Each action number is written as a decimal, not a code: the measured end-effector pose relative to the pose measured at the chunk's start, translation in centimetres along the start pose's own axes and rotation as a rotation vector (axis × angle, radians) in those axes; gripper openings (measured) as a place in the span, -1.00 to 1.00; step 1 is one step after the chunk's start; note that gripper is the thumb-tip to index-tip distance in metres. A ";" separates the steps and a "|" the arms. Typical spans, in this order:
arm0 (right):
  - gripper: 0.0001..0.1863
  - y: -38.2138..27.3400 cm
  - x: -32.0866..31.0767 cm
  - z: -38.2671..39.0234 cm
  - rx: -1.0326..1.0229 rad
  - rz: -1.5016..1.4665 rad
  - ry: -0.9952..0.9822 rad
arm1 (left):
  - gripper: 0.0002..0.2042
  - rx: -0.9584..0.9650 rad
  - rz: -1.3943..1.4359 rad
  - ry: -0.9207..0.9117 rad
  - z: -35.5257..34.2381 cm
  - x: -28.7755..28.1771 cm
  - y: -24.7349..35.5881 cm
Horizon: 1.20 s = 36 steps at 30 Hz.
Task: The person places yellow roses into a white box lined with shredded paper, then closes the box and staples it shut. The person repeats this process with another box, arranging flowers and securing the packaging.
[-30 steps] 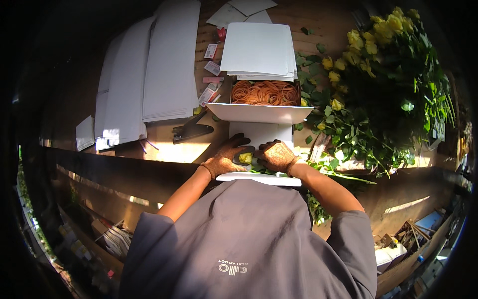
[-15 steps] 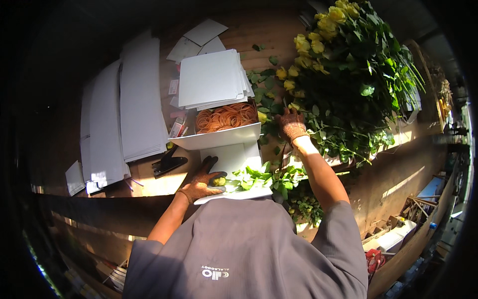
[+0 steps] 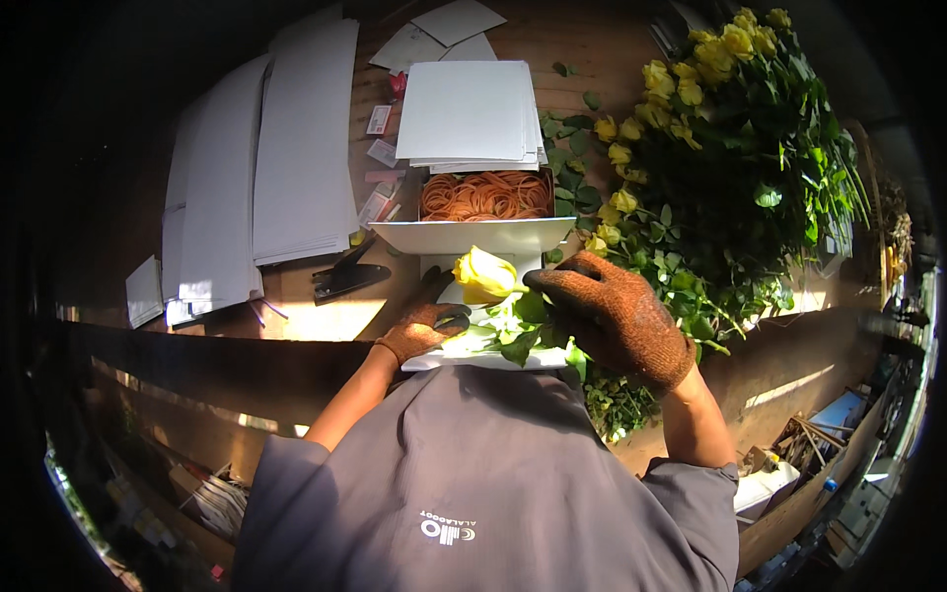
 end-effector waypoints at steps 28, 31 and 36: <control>-0.46 32.1 5.6 14.0 0.748 0.869 -0.099 | -0.54 0.004 -0.221 -0.047 -0.3 -2.6 2.6; -0.42 29.0 4.2 12.2 0.676 0.701 -0.072 | -0.65 -0.031 -0.129 -0.023 -0.1 -2.7 1.7; -0.51 21.9 -2.7 12.4 0.332 0.201 0.355 | -0.73 -0.040 -0.093 0.022 -1.0 -2.6 2.4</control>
Point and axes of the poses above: each hand's wrist, its own z-axis away from the middle knuckle, its own x-axis out of the palm, y = z × x, the point moved 5 cm from there along -z, towards the middle knuckle, and after that the axes turned 10 degrees about -x, right-handed, at the moved point
